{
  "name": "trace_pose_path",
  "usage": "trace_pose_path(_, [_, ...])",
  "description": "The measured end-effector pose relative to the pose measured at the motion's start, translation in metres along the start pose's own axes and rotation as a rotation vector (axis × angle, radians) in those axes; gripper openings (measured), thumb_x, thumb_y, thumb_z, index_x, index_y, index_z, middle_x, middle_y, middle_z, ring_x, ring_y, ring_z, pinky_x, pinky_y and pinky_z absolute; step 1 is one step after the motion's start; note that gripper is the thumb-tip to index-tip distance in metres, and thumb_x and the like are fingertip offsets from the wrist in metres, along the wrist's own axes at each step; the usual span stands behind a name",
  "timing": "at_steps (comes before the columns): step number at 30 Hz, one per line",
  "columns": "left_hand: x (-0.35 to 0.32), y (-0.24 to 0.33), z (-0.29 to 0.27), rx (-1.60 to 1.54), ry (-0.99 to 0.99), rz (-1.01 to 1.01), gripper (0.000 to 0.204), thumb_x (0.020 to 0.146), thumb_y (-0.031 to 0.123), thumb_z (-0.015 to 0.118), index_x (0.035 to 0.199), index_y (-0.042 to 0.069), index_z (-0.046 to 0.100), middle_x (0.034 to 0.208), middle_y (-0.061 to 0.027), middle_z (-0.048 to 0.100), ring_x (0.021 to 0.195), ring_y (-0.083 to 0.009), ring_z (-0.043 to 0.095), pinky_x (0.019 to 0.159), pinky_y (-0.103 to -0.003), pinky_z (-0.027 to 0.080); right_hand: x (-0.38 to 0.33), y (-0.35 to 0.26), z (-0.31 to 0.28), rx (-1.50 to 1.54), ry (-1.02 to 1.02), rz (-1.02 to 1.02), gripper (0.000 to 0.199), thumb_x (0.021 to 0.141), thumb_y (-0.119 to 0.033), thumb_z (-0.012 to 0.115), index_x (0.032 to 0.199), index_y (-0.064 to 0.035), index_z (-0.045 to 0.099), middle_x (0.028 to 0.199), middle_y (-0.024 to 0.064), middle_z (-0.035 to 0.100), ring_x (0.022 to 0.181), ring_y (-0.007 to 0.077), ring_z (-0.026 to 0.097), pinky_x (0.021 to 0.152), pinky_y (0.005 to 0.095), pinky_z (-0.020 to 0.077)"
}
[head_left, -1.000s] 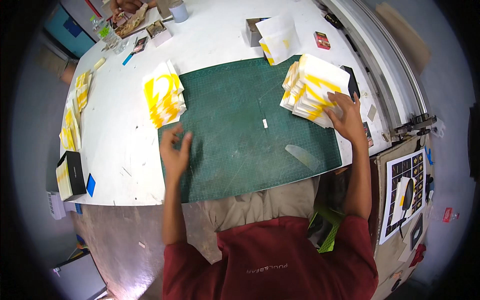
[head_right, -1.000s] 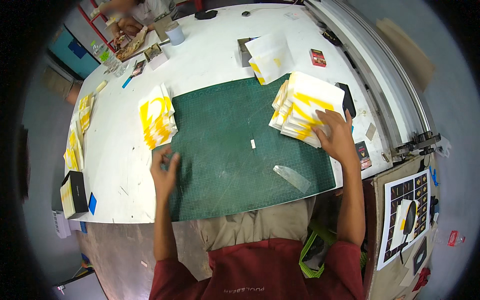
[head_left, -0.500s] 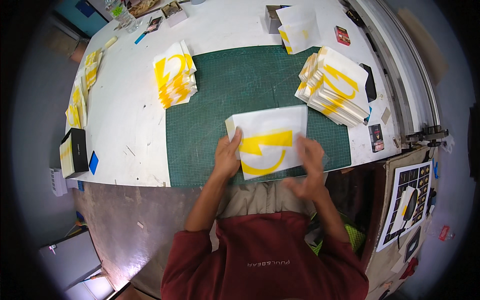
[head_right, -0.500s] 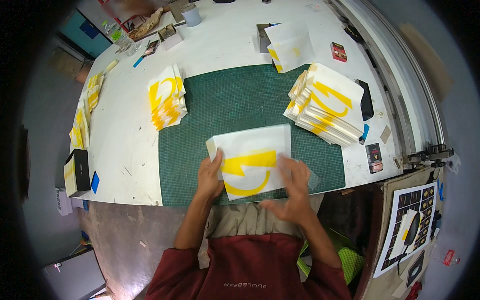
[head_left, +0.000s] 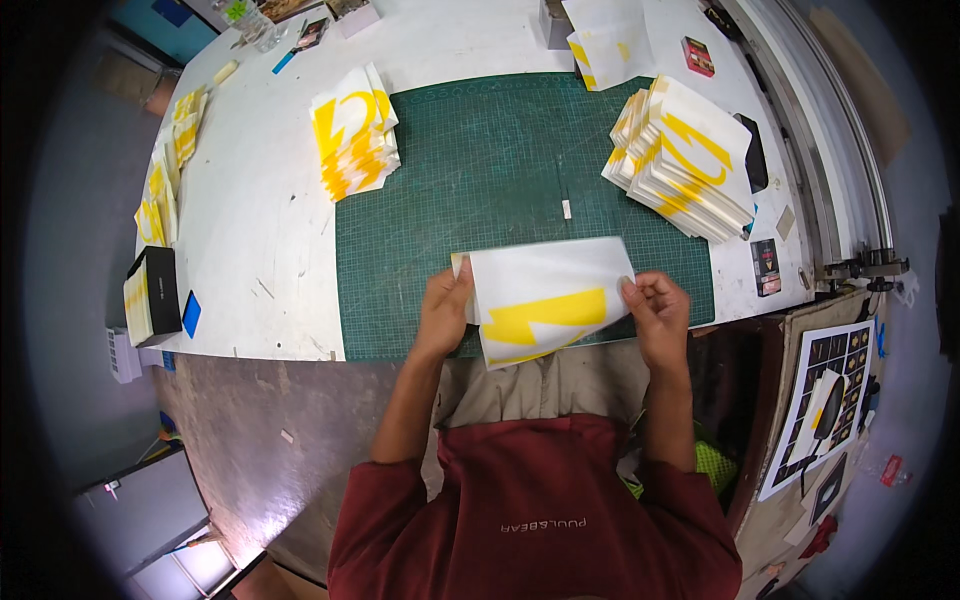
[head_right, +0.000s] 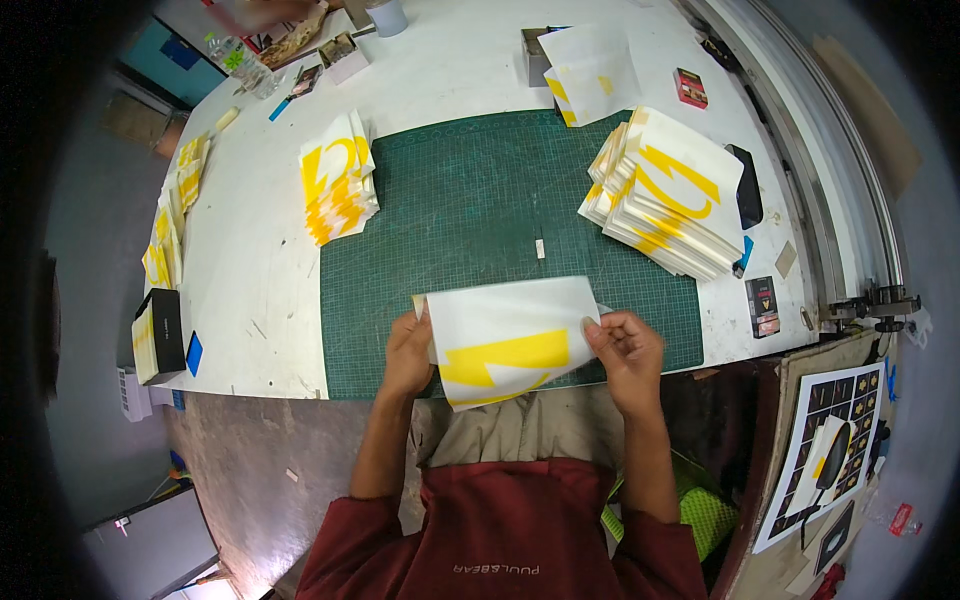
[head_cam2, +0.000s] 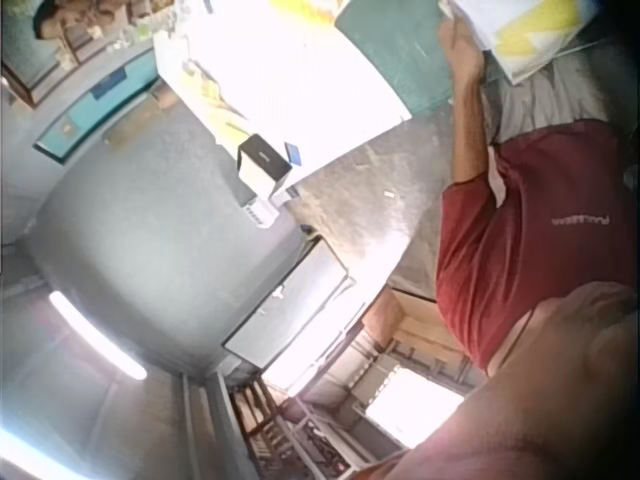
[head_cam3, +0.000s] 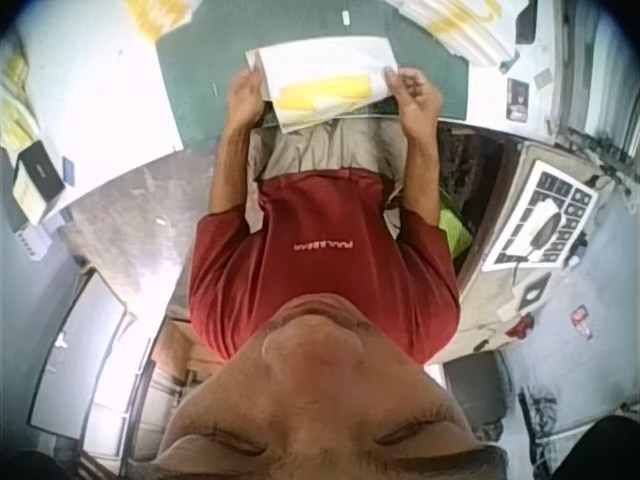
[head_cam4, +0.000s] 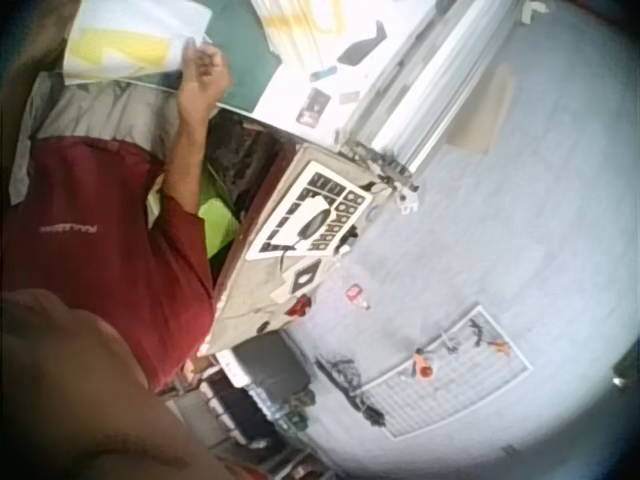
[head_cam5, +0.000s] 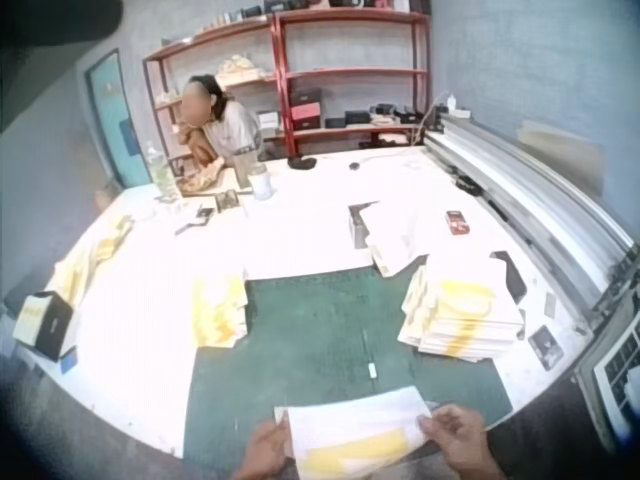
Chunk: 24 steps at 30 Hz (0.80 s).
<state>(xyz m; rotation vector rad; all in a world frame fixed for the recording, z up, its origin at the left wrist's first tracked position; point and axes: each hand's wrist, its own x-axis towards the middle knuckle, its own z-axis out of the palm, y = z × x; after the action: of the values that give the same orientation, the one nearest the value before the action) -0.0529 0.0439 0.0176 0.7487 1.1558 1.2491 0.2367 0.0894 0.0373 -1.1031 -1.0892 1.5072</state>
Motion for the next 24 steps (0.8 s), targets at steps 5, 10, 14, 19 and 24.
trace_pose_path(5, [-0.002,-0.014,-0.021,-0.032,-0.165,-0.016,0.044,0.114,0.030,0.043,0.121,-0.004,0.069,0.113,-0.0058,0.072,0.100,-0.0102,0.063,0.088,-0.027,0.052,0.002,0.000,-0.005,0.412,-0.524,0.315,0.032,0.106,-0.017,0.060,0.129,0.0056,0.061,0.122,0.0114,0.070,0.111,0.0163,0.067,0.095,0.0305,0.0533])
trace_pose_path(10, [-0.004,0.004,0.003,0.074,0.353,0.292,0.034,0.110,0.021,0.054,0.132,-0.003,0.060,0.117,-0.0104,0.070,0.107,-0.0127,0.062,0.086,-0.027,0.052,0.023,0.024,0.006,0.382,-0.447,0.506,0.046,0.104,-0.020,0.061,0.141,0.0071,0.052,0.133,0.0173,0.066,0.120,0.0247,0.067,0.104,0.0391,0.0539])
trace_pose_path(14, [-0.020,-0.003,-0.017,0.237,0.525,0.457,0.035,0.105,0.019,0.062,0.132,-0.003,0.059,0.117,-0.0124,0.070,0.107,-0.0163,0.066,0.084,-0.031,0.056,0.039,0.030,0.012,0.392,-0.463,0.558,0.046,0.104,-0.021,0.062,0.139,0.0079,0.052,0.132,0.0178,0.066,0.118,0.0242,0.068,0.101,0.0379,0.0559])
trace_pose_path(19, [-0.019,0.011,-0.005,0.193,0.074,-0.195,0.033,0.100,0.020,0.072,0.119,-0.006,0.064,0.104,-0.0136,0.075,0.093,-0.0142,0.071,0.077,-0.029,0.057,0.048,0.031,0.019,0.396,-0.400,0.611,0.041,0.105,-0.022,0.061,0.131,0.0088,0.059,0.125,0.0184,0.069,0.114,0.0246,0.070,0.097,0.0369,0.0575])
trace_pose_path(24, [0.010,-0.002,-0.010,-0.097,-0.030,-0.242,0.036,0.104,0.024,0.065,0.127,-0.004,0.064,0.113,-0.0130,0.075,0.100,-0.0162,0.072,0.090,-0.032,0.058,0.053,0.035,-0.003,0.361,-0.490,0.498,0.044,0.101,-0.021,0.065,0.132,0.0104,0.060,0.123,0.0161,0.071,0.113,0.0226,0.069,0.102,0.0360,0.0535])
